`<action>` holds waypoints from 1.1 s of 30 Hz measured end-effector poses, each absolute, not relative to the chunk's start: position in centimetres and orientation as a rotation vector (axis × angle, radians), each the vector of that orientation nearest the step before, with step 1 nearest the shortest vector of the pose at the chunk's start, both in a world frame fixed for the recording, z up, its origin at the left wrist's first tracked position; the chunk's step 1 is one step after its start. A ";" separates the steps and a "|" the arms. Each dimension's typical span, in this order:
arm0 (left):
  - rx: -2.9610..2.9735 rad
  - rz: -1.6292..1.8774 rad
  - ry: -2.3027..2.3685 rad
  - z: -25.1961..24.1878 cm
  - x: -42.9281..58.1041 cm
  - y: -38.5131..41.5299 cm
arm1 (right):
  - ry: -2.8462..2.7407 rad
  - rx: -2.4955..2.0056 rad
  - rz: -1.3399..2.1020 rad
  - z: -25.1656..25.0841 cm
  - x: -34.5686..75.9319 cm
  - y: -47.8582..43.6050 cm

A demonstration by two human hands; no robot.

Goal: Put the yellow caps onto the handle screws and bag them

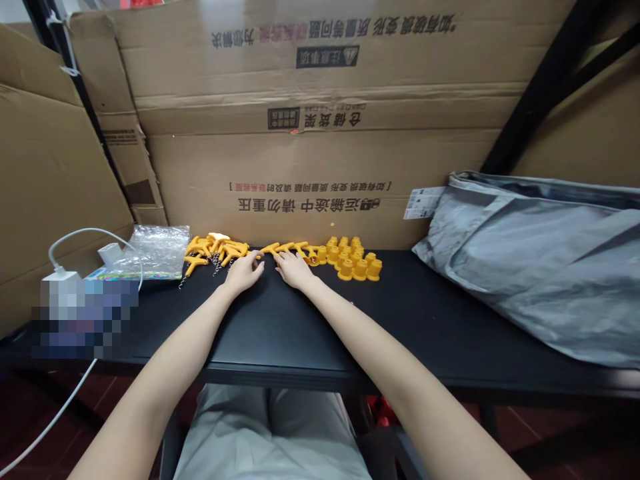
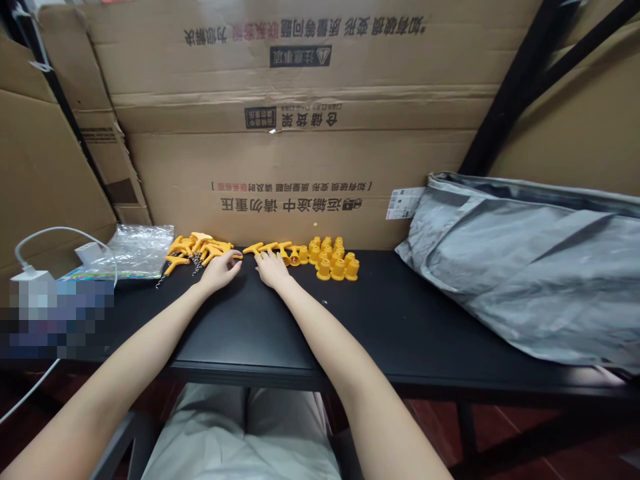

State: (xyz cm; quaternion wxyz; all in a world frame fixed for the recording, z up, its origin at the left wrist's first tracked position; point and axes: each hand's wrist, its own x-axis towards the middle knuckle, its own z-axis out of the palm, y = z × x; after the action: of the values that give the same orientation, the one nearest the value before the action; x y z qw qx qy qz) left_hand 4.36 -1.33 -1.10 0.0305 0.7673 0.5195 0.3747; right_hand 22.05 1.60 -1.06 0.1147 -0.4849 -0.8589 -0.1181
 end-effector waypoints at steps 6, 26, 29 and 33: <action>2.381 1.128 1.599 -1.0 4.4 -1.5 | -2.532 -1.418 -0.247 -1.3 22.2 2.2; 2.380 1.104 1.557 -1.1 4.3 -1.3 | -2.186 -1.686 0.006 0.0 20.1 2.6; 2.379 1.096 1.589 -1.0 4.4 -1.3 | -2.053 -1.659 -0.074 1.0 22.2 3.3; 2.329 1.107 1.750 -0.8 4.4 -1.5 | -1.956 -1.843 -0.090 1.5 26.5 4.0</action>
State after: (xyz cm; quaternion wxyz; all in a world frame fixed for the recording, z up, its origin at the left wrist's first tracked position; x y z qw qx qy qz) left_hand 4.39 -1.47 -0.77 0.0129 0.7473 0.5615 0.3552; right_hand 26.47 3.99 1.47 0.2243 -0.6677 -0.7090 -0.0327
